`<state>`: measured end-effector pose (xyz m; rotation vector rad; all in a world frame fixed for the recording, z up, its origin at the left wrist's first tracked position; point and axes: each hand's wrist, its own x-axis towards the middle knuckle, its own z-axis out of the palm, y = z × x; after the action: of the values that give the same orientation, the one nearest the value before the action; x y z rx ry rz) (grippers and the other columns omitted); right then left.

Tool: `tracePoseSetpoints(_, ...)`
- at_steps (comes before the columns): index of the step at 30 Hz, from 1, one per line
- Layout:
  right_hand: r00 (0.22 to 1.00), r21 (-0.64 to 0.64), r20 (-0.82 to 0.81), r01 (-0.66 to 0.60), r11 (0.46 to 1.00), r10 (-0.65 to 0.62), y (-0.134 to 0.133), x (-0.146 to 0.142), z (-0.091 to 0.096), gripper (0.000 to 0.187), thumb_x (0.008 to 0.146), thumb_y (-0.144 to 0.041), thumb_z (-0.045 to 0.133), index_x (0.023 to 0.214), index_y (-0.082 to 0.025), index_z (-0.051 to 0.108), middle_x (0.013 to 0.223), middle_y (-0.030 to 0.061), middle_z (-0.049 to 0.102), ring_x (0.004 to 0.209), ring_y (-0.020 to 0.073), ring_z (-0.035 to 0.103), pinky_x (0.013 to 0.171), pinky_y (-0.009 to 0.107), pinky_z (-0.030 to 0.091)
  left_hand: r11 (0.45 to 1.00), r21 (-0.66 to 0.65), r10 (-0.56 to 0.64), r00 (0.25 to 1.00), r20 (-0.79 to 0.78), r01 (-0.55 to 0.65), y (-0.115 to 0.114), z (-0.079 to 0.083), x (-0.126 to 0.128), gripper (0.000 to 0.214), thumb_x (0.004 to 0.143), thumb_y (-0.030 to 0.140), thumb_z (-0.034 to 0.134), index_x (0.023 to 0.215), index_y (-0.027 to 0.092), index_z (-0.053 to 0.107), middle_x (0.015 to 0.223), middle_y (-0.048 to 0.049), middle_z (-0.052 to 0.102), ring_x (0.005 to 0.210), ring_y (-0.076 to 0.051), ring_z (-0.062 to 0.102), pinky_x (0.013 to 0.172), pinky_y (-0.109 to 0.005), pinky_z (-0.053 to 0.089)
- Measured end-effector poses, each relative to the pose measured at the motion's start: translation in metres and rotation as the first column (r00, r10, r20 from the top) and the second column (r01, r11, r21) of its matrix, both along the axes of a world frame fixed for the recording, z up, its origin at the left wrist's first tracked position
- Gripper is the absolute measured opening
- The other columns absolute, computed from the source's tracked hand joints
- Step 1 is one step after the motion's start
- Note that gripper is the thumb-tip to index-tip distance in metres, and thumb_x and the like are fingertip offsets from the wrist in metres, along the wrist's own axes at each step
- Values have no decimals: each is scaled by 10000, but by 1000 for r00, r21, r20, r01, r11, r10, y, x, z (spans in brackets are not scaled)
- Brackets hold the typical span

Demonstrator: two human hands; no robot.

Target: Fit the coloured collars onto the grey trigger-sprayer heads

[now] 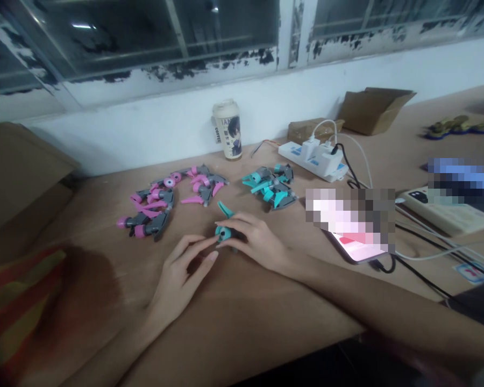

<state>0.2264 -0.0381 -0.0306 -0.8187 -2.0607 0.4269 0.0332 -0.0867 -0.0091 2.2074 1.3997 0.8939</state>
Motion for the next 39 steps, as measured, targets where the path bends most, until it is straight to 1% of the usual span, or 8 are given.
tracePoseSetpoints(4,998,33,24,54,998,-55,2,1,3,311,847,-366,561,1131,-247,603,1073,46,650,961,178,617,858,359,505,997,59,49,997,62,-53,3,0,-4,217,890,273,495,1077,241,601,967,-27,563,826,-132,579,688,-244,514)
tracePoseSetpoints(9,963,298,196,123,947,-186,19,10,16,329,864,-360,540,1158,-220,587,1059,63,658,1032,212,572,935,416,419,986,108,118,989,93,-128,10,-2,-12,166,895,261,486,996,212,609,949,-24,581,848,-127,580,698,-228,495)
tracePoseSetpoints(12,876,375,350,195,906,-333,47,30,36,350,894,-367,482,1187,-197,572,1112,86,643,1093,242,539,1008,470,313,980,112,151,982,113,-164,15,-5,-16,161,893,254,481,987,201,602,933,-29,578,846,-133,582,669,-228,494)
tracePoseSetpoints(15,705,357,534,314,880,-468,80,52,54,393,912,-390,421,1229,-190,540,1198,110,603,1169,288,485,1035,541,209,976,94,183,975,129,-196,19,-10,-19,152,879,234,493,989,187,586,912,-35,579,826,-139,586,649,-236,495)
tracePoseSetpoints(21,626,265,670,301,916,-400,112,65,57,387,858,-474,465,1114,-232,626,1095,92,662,1057,323,556,948,556,299,979,71,183,977,107,-191,21,-16,-17,188,847,190,511,1032,184,543,921,-44,577,832,-154,583,705,-285,500)
tracePoseSetpoints(30,545,276,722,337,900,-425,94,51,50,381,810,-480,522,1063,-226,650,1128,100,638,1104,334,509,941,528,311,986,62,150,985,87,-155,19,-19,-16,203,835,163,500,1031,197,535,928,-44,576,821,-160,580,720,-311,494)
tracePoseSetpoints(35,555,297,711,320,900,-432,87,26,61,391,827,-464,525,1079,-186,634,1107,133,628,1095,339,505,969,542,267,987,59,144,986,79,-149,19,-18,-16,201,832,151,498,1025,190,538,932,-45,570,834,-160,578,742,-315,494)
tracePoseSetpoints(39,573,290,707,301,908,-415,98,-6,53,445,888,-488,409,1148,-176,592,1225,139,567,1140,311,486,985,470,284,985,75,151,986,71,-157,19,-18,-16,190,832,153,498,1012,189,545,917,-44,572,824,-159,578,740,-317,497)
